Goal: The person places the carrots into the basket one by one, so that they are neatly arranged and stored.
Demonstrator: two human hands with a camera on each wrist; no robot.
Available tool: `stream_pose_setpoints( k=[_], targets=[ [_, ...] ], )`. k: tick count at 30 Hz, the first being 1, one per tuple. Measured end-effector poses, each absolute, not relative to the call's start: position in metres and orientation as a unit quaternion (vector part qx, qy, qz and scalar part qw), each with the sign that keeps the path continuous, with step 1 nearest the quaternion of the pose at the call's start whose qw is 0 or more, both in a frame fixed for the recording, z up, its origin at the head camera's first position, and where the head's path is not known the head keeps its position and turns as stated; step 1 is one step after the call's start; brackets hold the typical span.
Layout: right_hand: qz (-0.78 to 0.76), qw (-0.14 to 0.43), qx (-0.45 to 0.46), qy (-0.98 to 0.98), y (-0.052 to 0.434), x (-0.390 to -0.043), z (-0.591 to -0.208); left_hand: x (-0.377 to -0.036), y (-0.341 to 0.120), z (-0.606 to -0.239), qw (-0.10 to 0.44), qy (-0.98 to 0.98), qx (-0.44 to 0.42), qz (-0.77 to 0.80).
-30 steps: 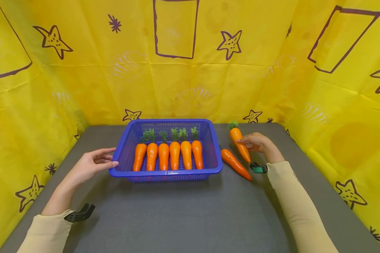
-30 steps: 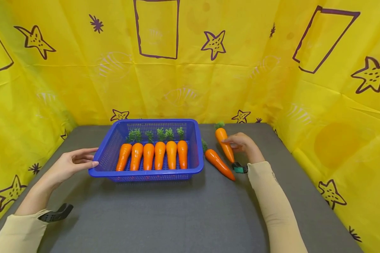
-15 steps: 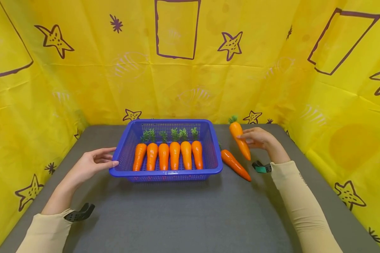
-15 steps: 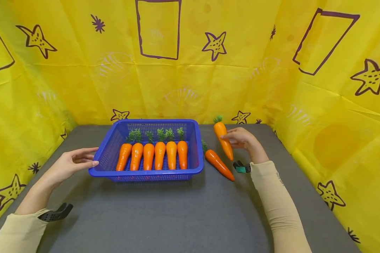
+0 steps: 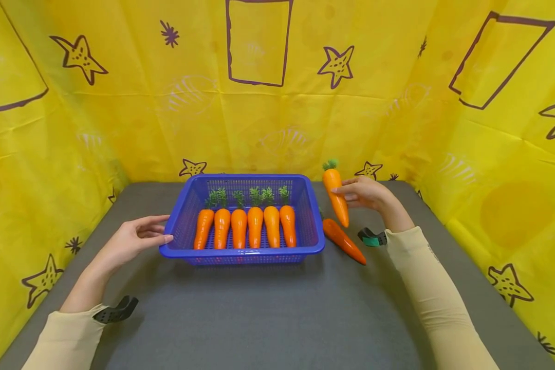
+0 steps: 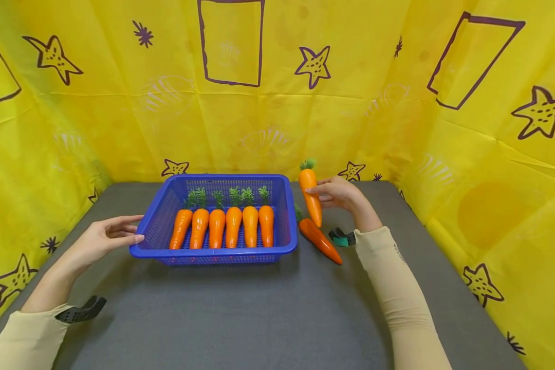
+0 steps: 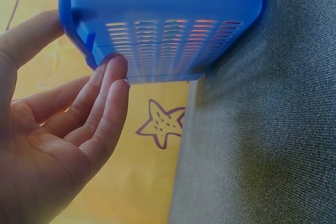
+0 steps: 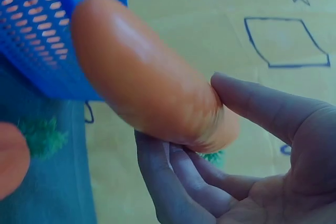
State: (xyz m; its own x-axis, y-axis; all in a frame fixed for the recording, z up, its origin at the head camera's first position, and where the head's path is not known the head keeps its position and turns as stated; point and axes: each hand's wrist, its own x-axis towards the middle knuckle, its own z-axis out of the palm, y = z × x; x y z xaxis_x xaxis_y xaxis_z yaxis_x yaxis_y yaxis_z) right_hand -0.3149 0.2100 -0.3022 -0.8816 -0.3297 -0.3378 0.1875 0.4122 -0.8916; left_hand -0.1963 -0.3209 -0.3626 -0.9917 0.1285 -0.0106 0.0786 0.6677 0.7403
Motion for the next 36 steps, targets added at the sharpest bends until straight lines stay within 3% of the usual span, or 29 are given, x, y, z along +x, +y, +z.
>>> stream_pose_setpoints(
  k=[17,36],
  targets=[
    [-0.539,0.26,-0.076,0.797,0.147,-0.321,-0.291,-0.196,-0.321,-0.363,0.037,0.91,0.055,0.409],
    [-0.516,0.311,-0.048,0.796,0.069,-0.337,-0.309,-0.198,-0.322,-0.364,0.026,0.912,0.061,0.404]
  ],
)
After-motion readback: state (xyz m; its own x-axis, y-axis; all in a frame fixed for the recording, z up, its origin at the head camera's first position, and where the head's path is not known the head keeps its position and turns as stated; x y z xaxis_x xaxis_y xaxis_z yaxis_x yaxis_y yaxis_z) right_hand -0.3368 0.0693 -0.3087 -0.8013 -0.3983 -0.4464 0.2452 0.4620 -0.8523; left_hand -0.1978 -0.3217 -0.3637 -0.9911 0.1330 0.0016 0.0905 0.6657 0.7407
